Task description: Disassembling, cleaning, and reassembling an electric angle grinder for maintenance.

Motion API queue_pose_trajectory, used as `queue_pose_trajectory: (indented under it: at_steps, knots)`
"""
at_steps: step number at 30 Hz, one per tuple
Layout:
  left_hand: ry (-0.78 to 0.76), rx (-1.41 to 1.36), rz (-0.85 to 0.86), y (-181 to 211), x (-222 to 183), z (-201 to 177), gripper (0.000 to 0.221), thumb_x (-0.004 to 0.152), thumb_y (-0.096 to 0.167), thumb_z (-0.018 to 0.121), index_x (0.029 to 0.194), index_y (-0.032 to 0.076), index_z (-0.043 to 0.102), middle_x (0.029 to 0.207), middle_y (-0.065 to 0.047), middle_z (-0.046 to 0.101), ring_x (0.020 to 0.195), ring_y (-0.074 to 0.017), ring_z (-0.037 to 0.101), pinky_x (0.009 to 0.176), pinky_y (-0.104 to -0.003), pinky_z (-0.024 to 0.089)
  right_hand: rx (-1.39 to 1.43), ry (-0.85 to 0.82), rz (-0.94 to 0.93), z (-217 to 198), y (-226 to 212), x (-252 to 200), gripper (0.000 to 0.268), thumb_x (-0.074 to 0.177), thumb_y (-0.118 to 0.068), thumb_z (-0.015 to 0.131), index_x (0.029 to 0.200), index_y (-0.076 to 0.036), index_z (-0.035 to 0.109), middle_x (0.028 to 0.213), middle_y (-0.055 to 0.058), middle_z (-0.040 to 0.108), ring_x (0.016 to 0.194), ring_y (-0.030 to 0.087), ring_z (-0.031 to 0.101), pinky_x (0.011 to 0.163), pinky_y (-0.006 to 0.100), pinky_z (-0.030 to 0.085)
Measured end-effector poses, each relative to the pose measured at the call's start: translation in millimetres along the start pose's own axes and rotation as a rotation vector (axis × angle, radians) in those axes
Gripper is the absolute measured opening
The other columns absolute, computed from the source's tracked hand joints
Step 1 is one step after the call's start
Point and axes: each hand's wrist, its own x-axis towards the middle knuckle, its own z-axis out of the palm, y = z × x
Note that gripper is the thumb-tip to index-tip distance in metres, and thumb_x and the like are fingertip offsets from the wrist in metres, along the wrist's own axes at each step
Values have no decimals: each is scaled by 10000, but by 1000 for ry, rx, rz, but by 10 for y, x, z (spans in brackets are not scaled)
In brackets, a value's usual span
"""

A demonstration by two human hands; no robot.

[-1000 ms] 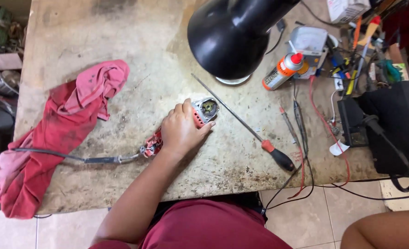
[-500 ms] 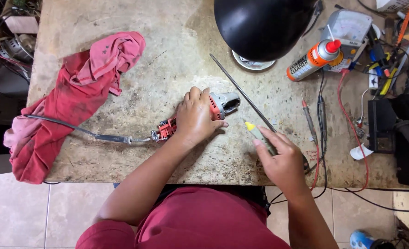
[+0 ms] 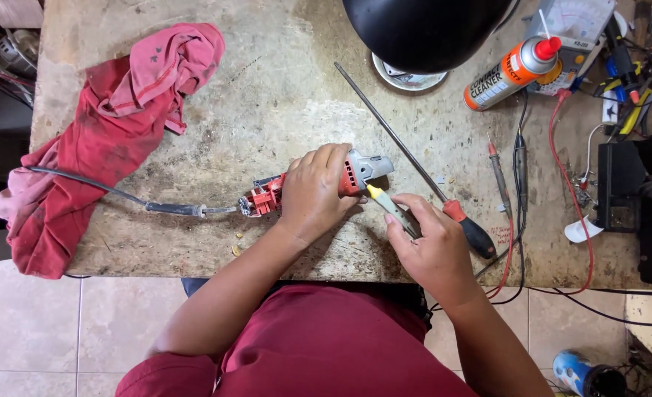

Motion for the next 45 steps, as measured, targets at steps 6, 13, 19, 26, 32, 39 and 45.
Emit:
queue_pose_trajectory:
  at_steps: [6,13,19,26,32,39,45]
  knots:
    - [-13,7,12,-28,7,8,852,692,312,879,1419,122,478,1292,-98,600,1236,-320,608,1029,-476,478,-208,-9,-128,-4,-73,90,222,978,-272,670,1172,-188,737,852,69,750,766,288,745,654,397,588]
    - [-29,-14,19,-41,17,3,803,734,331,824,1427,114,479,1313,-104,595,1255,-320,597,1026,-478,477,-423,-163,-172,-247,-396,316,253,1038,-281,599,1100,-126,789,634,113,707,436,175,652,410,249,488]
    - [-10,-12,39,-42,2,-19,810,734,342,830,1426,102,483,1313,-110,596,1258,-326,591,1022,-481,480,-494,-232,-185,-330,-500,411,284,1061,-268,569,1093,-95,792,600,114,702,357,120,576,351,192,412]
    - [100,-92,148,3,-14,-117,841,701,326,886,1420,93,516,1380,-137,553,1329,-370,531,1011,-533,516,-707,-212,-394,-326,-501,534,182,977,-225,617,883,-185,768,537,6,628,401,136,608,383,258,459]
    - [349,-553,411,-153,100,198,254,944,226,753,1174,122,730,1069,-49,726,1077,-289,704,1069,-461,513,-702,-301,-470,-189,-386,911,234,864,-104,592,653,-136,690,502,3,580,460,143,570,467,353,534]
    - [381,-607,311,-102,99,104,239,812,-107,679,713,65,546,677,-28,545,593,-133,448,453,-252,369,-705,-234,-679,-546,-1061,1149,333,1043,-339,604,750,-186,640,723,-9,562,631,207,556,403,386,369]
    - [329,-608,332,-73,36,175,213,821,-111,687,761,50,560,711,-39,567,624,-135,483,479,-247,403,-43,-152,-1076,-802,-1366,1340,453,1139,-365,593,1199,64,725,1105,225,659,983,402,646,889,487,535]
